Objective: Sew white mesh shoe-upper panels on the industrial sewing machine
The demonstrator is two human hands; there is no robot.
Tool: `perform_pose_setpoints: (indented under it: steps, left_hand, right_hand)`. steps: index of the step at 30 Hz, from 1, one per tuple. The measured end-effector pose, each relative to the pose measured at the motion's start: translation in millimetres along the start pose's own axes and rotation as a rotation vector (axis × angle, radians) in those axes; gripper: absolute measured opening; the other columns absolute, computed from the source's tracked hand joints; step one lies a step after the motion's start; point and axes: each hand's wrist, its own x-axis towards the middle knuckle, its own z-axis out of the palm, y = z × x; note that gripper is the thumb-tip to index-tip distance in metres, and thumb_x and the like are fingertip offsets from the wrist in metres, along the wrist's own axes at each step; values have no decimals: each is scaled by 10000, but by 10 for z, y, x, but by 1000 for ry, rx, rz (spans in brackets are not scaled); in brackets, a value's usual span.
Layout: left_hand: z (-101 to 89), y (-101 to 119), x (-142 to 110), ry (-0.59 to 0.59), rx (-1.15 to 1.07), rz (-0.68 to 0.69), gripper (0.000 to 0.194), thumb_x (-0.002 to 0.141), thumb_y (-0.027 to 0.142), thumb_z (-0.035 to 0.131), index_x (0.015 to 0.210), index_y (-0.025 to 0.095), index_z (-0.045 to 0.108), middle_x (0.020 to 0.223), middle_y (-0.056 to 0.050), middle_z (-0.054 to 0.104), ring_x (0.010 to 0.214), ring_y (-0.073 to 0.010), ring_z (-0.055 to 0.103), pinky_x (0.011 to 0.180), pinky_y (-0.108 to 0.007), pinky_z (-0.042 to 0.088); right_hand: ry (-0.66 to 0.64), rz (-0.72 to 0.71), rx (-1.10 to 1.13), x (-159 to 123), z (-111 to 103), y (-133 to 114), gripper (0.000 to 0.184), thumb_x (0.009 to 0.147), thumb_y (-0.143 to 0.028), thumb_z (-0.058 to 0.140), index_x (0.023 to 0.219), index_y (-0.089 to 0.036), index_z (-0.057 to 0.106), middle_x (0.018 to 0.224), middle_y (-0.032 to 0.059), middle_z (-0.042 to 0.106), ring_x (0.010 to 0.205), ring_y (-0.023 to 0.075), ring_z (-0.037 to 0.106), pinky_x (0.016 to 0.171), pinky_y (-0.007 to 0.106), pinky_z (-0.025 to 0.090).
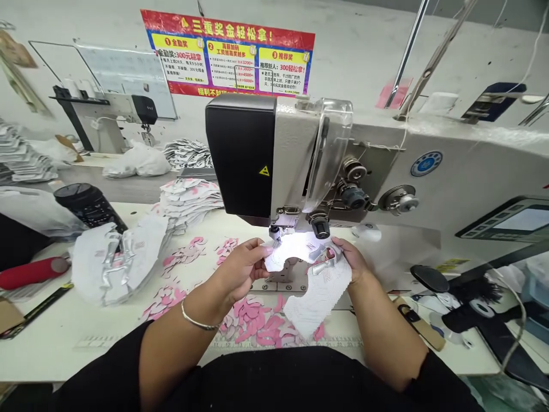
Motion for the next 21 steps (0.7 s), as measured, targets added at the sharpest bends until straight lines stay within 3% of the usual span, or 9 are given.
perform_pose_setpoints:
  steps: [3, 6, 10, 13, 15, 21]
  left_hand:
    - [-46, -2, -39, -44, 45, -4, 251, 781, 358, 746, 857, 183, 583, 728, 6, 601, 594, -87, 569, 526, -196, 489]
    - [-217, 12, -122, -12, 195, 66, 262, 816, 418, 693, 830, 184, 574, 741, -8, 631, 634, -102, 580, 586, -219, 472]
    - [-678, 25, -341, 216, 486, 204, 269, 798, 444, 680, 805, 192, 585, 769, -6, 633, 680, -121, 552, 639, -242, 450]
    - [-1026, -34, -568, 381, 749, 155, 265, 784, 461, 656, 826, 201, 624, 709, 2, 596, 630, -133, 503, 560, -244, 387]
    - [-1165, -130, -701, 428, 924, 90, 251, 790, 457, 622, 832, 210, 640, 677, 8, 589, 585, -134, 471, 522, -251, 340]
    - [-1218, -474, -864, 304, 1252, 61, 209, 825, 397, 541, 842, 225, 658, 831, -21, 673, 746, -190, 584, 656, -298, 396]
  right_hand:
    - [45, 0, 27, -22, -23, 61, 251, 841, -369, 622, 972, -160, 667, 779, 44, 752, 722, 242, 713, 772, 421, 589]
    - [73, -12, 45, -146, -84, 129, 346, 845, -462, 610, 1046, -185, 664, 881, 53, 762, 729, 247, 708, 679, 405, 591]
    - [168, -89, 11, -439, -273, 264, 247, 851, -427, 636, 1023, -254, 673, 869, 3, 745, 623, 181, 661, 523, 297, 552]
    - [192, -51, 3, -668, -416, 375, 149, 819, -368, 680, 878, -232, 688, 795, 8, 713, 661, 147, 653, 521, 220, 537]
    - [191, -31, 8, -796, -466, 440, 161, 797, -352, 706, 872, -210, 699, 778, 12, 696, 666, 122, 639, 543, 184, 532]
    - [209, 16, -58, -1040, -463, 578, 223, 765, -376, 763, 864, -183, 710, 725, 9, 654, 602, 92, 582, 469, 156, 457]
